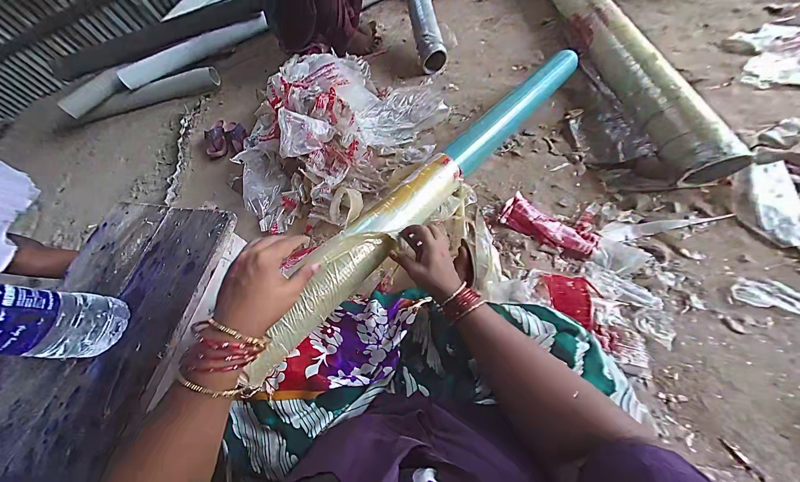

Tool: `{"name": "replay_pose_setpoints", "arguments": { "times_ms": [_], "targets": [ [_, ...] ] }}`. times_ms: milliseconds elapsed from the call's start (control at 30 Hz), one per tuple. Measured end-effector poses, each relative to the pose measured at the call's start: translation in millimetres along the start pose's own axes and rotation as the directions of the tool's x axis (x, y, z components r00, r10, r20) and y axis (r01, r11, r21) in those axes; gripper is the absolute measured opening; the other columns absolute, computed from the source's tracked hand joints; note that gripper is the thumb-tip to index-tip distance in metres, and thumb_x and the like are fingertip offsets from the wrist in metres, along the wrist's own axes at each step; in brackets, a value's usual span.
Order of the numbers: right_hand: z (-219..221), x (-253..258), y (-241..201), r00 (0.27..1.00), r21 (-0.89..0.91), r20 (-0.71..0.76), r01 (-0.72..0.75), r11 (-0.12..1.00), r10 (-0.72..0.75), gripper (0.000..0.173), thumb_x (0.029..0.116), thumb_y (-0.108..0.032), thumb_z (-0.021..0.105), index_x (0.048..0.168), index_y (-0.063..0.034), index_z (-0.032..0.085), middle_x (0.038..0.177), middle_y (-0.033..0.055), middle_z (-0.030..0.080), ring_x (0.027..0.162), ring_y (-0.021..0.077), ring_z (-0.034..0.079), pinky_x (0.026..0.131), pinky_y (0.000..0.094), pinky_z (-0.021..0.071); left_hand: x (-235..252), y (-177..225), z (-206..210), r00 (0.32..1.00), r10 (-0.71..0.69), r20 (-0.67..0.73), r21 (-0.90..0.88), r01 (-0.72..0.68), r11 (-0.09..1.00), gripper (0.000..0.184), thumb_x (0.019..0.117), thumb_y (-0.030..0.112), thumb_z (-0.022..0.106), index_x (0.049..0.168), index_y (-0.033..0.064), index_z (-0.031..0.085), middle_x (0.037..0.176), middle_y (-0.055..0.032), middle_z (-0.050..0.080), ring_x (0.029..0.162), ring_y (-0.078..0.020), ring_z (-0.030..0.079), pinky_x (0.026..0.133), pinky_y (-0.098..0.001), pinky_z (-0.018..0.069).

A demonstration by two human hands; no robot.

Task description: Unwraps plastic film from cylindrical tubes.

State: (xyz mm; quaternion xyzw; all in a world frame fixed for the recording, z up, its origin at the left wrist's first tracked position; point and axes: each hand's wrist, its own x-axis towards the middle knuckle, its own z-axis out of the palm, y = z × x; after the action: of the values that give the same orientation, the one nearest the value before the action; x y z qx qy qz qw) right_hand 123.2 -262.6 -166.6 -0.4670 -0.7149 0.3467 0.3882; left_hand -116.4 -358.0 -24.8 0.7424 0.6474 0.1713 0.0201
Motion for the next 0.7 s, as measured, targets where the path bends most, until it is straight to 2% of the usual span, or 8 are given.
{"name": "replay_pose_setpoints", "arguments": {
  "times_ms": [67,133,200,300,433,533,600,700],
  "targets": [
    [4.6,-0.5,-1.7,0.999,-0.06,-0.033,0.036,0.998,-0.038,0.047,0.0864,-0.02,0.082,0.124,0.001,0.062,0.121,0.0298,0.059,0.091,0.0417,0.066,0.072,0.056,0.0556,34.8,12.8,19.3,0.97,-0.126,0.209,-0.003,0.13,0.992,0.053,0.0963,0.028,0.074,0.139,-0.0019,0.061,0.133,-0.0262,0.064,0.126,-0.0441,0.06,0.107,-0.0626,0.0434],
    [1.6,1.8,-5.4,0.995,-0.042,-0.054,0.078,0.996,-0.08,0.051,0.0874,-0.017,0.082,0.131,-0.0013,0.062,0.131,0.0291,0.058,0.101,0.0427,0.067,0.077,0.0564,0.0568,55.4,23.4,38.0,0.919,-0.244,0.309,0.048,0.241,0.969,0.06,0.0963,0.031,0.074,0.144,0.0001,0.056,0.137,-0.0254,0.061,0.13,-0.0425,0.057,0.11,-0.0606,0.0416],
    [-0.9,7.9,-2.4,0.982,0.001,-0.074,0.177,0.984,-0.176,0.051,0.0887,-0.017,0.08,0.135,-0.0019,0.064,0.135,0.0256,0.06,0.107,0.0403,0.067,0.082,0.0549,0.0575,60.5,34.7,49.5,0.884,-0.354,0.305,0.106,0.338,0.935,0.056,0.0935,0.032,0.078,0.137,-0.0005,0.061,0.133,-0.0266,0.062,0.127,-0.0432,0.058,0.108,-0.061,0.0433],
    [-1.5,18.7,4.1,0.97,0.056,0.017,0.243,0.968,-0.244,0.062,0.086,-0.013,0.08,0.144,-0.0042,0.058,0.149,0.0219,0.053,0.108,0.04,0.069,0.082,0.0568,0.0583,53.1,44.0,57.8,0.914,-0.365,0.18,0.119,0.348,0.93,0.043,0.0902,0.025,0.081,0.119,-0.0039,0.07,0.119,-0.0274,0.066,0.116,-0.0436,0.063,0.101,-0.0612,0.0468],
    [5.0,24.5,6.0,0.961,-0.001,0.16,0.231,0.973,-0.228,0.081,0.0815,-0.02,0.086,0.153,-0.0072,0.049,0.163,0.019,0.039,0.102,0.0418,0.071,0.072,0.0588,0.0563,44.8,50.1,62.1,0.937,-0.327,0.125,0.116,0.313,0.943,0.036,0.0911,0.024,0.08,0.113,-0.0039,0.071,0.11,-0.0252,0.069,0.107,-0.042,0.066,0.095,-0.0607,0.0493],
    [3.4,24.9,-0.1,0.952,-0.103,0.237,0.224,0.969,-0.195,0.087,0.0805,-0.025,0.086,0.156,-0.011,0.046,0.166,0.0192,0.033,0.093,0.0415,0.072,0.067,0.0581,0.0561,44.4,59.6,55.7,0.894,-0.411,0.179,0.182,0.38,0.907,0.058,0.0856,0.036,0.085,0.122,-0.0051,0.065,0.117,-0.0274,0.067,0.113,-0.0436,0.064,0.098,-0.0618,0.0479],
    [1.7,23.5,-7.9,0.935,-0.186,0.326,0.206,0.961,-0.138,0.094,0.0802,-0.031,0.087,0.16,-0.0149,0.039,0.171,0.0196,0.02,0.083,0.0374,0.071,0.064,0.0544,0.0552,43.2,64.8,49.2,0.823,-0.511,0.247,0.308,0.433,0.847,0.077,0.0829,0.045,0.085,0.132,-0.0074,0.057,0.126,-0.0297,0.063,0.12,-0.0454,0.061,0.102,-0.0622,0.0462],
    [2.4,21.4,-12.7,0.937,-0.236,0.331,0.2,0.951,-0.115,0.092,0.0816,-0.033,0.086,0.159,-0.0128,0.041,0.171,0.0197,0.018,0.075,0.0352,0.07,0.061,0.0522,0.0549,37.9,56.4,46.8,0.815,-0.482,0.322,0.39,0.35,0.852,0.08,0.0805,0.049,0.086,0.13,-0.0069,0.058,0.124,-0.0289,0.064,0.117,-0.045,0.063,0.098,-0.0624,0.0487]
  ]
}}
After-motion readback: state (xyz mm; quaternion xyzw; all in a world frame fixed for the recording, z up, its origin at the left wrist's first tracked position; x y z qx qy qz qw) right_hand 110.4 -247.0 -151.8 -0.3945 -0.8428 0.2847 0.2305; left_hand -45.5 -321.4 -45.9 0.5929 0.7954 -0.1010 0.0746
